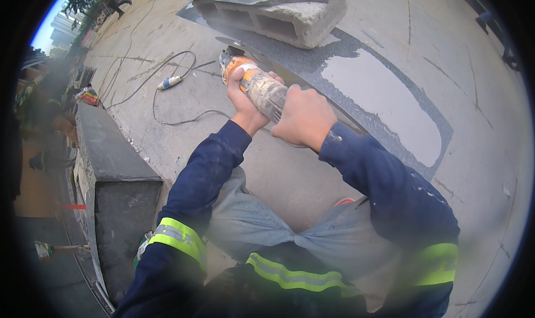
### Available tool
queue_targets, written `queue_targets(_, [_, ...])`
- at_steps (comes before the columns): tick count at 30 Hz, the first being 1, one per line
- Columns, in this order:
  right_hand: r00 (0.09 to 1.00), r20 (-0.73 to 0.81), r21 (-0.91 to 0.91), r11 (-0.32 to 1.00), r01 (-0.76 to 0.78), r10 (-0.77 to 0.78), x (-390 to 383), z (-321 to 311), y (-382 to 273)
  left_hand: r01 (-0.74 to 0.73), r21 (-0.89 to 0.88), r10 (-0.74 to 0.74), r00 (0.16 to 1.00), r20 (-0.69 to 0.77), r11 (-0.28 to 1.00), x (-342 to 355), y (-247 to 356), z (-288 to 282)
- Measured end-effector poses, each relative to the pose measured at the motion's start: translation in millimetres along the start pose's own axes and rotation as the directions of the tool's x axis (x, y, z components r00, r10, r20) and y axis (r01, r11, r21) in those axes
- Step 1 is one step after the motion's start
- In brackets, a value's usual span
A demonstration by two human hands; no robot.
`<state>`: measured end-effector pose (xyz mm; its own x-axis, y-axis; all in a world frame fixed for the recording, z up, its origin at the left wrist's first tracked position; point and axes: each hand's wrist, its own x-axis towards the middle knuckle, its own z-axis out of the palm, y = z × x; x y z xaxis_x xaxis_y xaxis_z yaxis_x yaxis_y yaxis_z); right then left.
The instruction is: The person uses an angle grinder to grind the surface of a dark stone slab resting on a hollow concrete block. The person repeatedly moves the grinder across the slab, creating dust and a visible ground area.
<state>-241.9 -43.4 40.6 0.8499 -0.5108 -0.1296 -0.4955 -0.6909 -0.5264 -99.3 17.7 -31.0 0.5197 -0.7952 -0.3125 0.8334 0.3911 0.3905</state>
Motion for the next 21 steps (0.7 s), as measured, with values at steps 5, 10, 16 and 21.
queue_targets(5, [1.000,0.006,-0.002,1.000,-0.011,0.011,6,1,-1,-0.001,-0.002,0.001,1.000,-0.007,1.000,3,3,1])
queue_targets(10, [0.996,0.074,-0.046,0.998,-0.048,0.051,9,-5,-9,0.012,-0.018,-0.012,1.000,0.015,1.000,6,7,-3])
queue_targets(16, [0.997,0.061,-0.040,0.998,-0.049,0.051,15,-1,-9,-0.005,-0.004,0.005,1.000,0.019,1.000,12,11,-6])
queue_targets(21, [0.995,0.072,-0.030,0.997,-0.071,0.073,21,1,-10,-0.009,0.004,0.009,1.000,-0.007,1.000,14,13,-5])
